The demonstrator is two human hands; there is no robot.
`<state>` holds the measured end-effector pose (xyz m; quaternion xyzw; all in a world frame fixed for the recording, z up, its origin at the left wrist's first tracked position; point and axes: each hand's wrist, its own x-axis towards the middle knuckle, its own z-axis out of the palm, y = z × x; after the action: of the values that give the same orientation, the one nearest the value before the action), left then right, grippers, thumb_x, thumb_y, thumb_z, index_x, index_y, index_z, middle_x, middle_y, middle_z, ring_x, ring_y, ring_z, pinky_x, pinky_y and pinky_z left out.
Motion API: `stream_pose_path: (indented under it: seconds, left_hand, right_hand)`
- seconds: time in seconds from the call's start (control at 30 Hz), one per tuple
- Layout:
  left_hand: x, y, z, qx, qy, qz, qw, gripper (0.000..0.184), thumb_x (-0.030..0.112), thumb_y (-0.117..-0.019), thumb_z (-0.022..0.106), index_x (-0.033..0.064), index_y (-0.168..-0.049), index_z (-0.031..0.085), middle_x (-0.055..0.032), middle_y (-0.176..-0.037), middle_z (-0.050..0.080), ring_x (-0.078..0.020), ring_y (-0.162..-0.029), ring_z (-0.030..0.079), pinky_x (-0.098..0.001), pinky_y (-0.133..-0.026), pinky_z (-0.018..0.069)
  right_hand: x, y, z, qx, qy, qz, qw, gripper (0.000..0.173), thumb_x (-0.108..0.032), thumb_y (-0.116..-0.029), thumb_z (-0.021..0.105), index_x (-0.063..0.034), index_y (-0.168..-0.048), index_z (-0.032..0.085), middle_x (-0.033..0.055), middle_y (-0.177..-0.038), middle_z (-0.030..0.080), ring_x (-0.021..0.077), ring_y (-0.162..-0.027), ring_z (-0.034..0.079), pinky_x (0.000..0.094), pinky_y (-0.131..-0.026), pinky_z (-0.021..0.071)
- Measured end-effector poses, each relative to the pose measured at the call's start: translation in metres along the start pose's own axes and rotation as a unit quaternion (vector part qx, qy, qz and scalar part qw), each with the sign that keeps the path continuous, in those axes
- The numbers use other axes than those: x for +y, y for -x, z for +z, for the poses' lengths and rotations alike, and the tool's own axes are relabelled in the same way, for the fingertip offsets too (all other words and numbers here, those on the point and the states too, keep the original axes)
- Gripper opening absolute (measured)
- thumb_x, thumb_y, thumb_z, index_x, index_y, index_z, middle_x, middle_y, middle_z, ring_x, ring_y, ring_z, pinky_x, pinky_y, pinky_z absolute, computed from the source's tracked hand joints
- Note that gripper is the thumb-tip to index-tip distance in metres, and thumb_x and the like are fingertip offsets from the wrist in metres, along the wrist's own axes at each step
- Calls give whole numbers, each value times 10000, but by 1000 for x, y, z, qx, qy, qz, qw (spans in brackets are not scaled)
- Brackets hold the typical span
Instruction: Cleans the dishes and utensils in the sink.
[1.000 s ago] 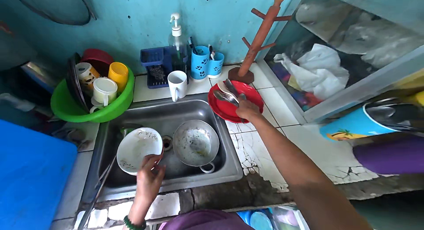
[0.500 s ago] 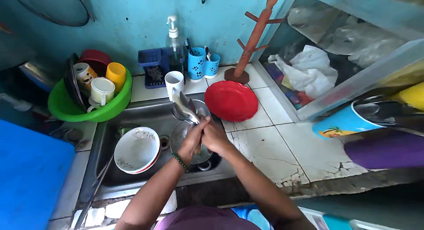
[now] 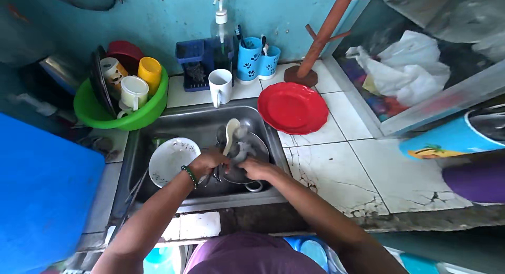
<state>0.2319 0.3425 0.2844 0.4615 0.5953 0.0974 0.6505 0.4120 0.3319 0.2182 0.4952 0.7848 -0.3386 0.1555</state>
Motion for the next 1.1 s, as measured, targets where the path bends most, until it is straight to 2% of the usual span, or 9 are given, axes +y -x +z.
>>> stream_pose_path:
  seconds: [0.3,0.43,0.5,0.57,0.67,0.73,0.83,0.93,1.1]
  left_hand:
    - [-5,-32,2,-26,-200,-69,977,243,11,-923,670,-15,-1129,544,-59,-820,612,-112,-648,601,-262,-625,530]
    - [12,-26,14,-23,-400,-44,915,585,88,-893,754,-73,-1380,475,-233,-1182,604,-294,-1002,622,-469,-886,523]
    - [27,-18,23,-12,-489,-12,872,606,142,-903,760,-128,-1373,489,-310,-1334,559,-413,-1231,567,-582,-1032,447]
    - [50,-10,34,11,-541,19,841,506,219,-987,668,-137,-1324,546,-331,-1375,544,-467,-1310,519,-640,-1055,409]
    - [75,-22,46,109,-451,111,879,451,315,-1063,551,-105,-1216,612,-321,-1228,626,-475,-1166,615,-634,-941,489]
    - [85,-59,54,144,-285,179,931,540,367,-1039,605,-113,-1284,566,-339,-1177,635,-472,-1056,655,-620,-889,529]
    - [108,-109,77,124,-50,144,981,531,287,-984,710,-68,-1339,538,-264,-1150,657,-307,-897,711,-429,-804,609]
    - [112,-129,92,140,44,118,982,450,54,-939,704,-37,-1348,539,-271,-1194,640,-331,-917,708,-445,-754,618]
    - [100,-124,82,136,83,124,979,427,26,-954,607,1,-1368,505,-257,-1150,628,-336,-848,663,-477,-678,580]
  right_hand:
    - [-11,11,-17,-29,86,97,991,297,16,-944,614,138,-1214,635,311,-1413,533,476,-1400,419,616,-1163,305]
    - [-15,14,-12,-7,43,98,994,361,20,-964,586,142,-1304,579,332,-1467,472,482,-1413,414,609,-1147,355]
    - [-12,12,-5,26,28,91,995,386,14,-994,543,122,-1364,552,321,-1506,449,486,-1459,351,617,-1192,283]
    - [-10,8,-3,34,24,82,996,392,26,-980,558,108,-1364,562,311,-1521,436,504,-1478,292,636,-1198,245]
    - [-6,-1,4,43,19,65,997,352,9,-985,557,115,-1319,594,325,-1471,483,518,-1444,345,641,-1177,287]
    - [-3,-2,7,60,-3,55,997,327,8,-984,560,120,-1286,615,332,-1439,510,519,-1426,371,632,-1182,282]
    - [-3,-4,9,75,-6,53,996,320,38,-978,539,127,-1276,613,329,-1422,520,513,-1403,398,626,-1170,293]
    - [-1,-8,16,97,-6,56,994,320,63,-989,489,135,-1276,610,316,-1453,504,501,-1418,389,612,-1175,302]
    - [5,-7,11,74,-30,51,996,328,55,-967,537,89,-1278,634,320,-1516,419,506,-1452,310,619,-1173,290]
